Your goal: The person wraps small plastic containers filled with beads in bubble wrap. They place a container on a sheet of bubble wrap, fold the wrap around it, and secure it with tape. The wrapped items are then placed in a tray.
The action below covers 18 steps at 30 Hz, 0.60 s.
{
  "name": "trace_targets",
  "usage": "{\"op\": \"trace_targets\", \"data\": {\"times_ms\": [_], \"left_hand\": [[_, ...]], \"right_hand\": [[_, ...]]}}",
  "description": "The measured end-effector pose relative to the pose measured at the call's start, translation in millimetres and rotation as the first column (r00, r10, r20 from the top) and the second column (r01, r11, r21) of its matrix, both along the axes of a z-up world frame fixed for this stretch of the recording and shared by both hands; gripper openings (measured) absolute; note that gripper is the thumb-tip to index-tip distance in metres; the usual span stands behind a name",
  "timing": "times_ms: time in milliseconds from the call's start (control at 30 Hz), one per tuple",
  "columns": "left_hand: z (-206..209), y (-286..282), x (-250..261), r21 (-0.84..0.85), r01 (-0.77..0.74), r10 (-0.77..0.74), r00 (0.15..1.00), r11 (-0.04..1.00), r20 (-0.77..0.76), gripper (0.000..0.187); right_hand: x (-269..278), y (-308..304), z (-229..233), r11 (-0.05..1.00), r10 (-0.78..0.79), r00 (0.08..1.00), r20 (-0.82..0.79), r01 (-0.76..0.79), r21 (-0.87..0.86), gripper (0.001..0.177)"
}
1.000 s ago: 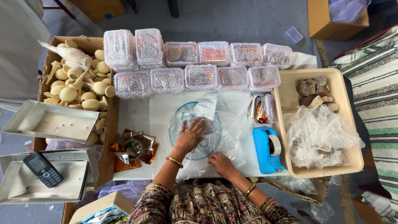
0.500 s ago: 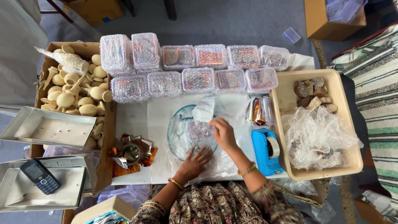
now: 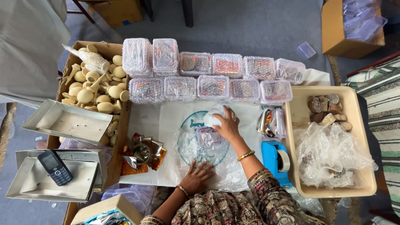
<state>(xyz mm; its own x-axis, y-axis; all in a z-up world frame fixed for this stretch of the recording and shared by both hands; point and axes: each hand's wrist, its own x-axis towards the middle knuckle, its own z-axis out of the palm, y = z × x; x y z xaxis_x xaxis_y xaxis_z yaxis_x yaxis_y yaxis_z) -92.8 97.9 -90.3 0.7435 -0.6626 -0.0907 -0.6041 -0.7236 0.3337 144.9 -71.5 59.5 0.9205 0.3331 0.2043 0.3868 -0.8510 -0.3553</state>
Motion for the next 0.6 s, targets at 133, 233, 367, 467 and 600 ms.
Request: {"op": "trace_targets", "data": {"times_ms": [133,233,367,467,600], "left_hand": [[-5,1,2,-0.012,-0.002,0.002,0.999,1.0,0.038,0.076],[-5,2,4,-0.021,0.001,-0.002,0.999,1.0,-0.037,0.075],[-7,3,4,-0.036,0.006,-0.008,0.997,0.999,-0.076,0.074],[-4,1,7,-0.031,0.009,-0.011,0.996,0.999,-0.083,0.075],[4,1,8,0.004,0.01,-0.009,0.985,1.0,-0.173,0.075]], "right_hand": [[26,-51,-129,0.968,0.024,0.913,-0.408,0.08,0.238,0.037],[27,-84,-142,0.943,-0.15,0.94,-0.308,0.229,0.241,0.031],[7,-75,-38,0.954,-0.292,0.955,-0.05,0.288,-0.086,0.051],[1,-68,-70,0.987,-0.06,0.995,-0.08,0.047,-0.152,0.063],[-11,-24,-69,0.935,0.307,0.842,-0.443,-0.353,-0.023,0.088]]}}
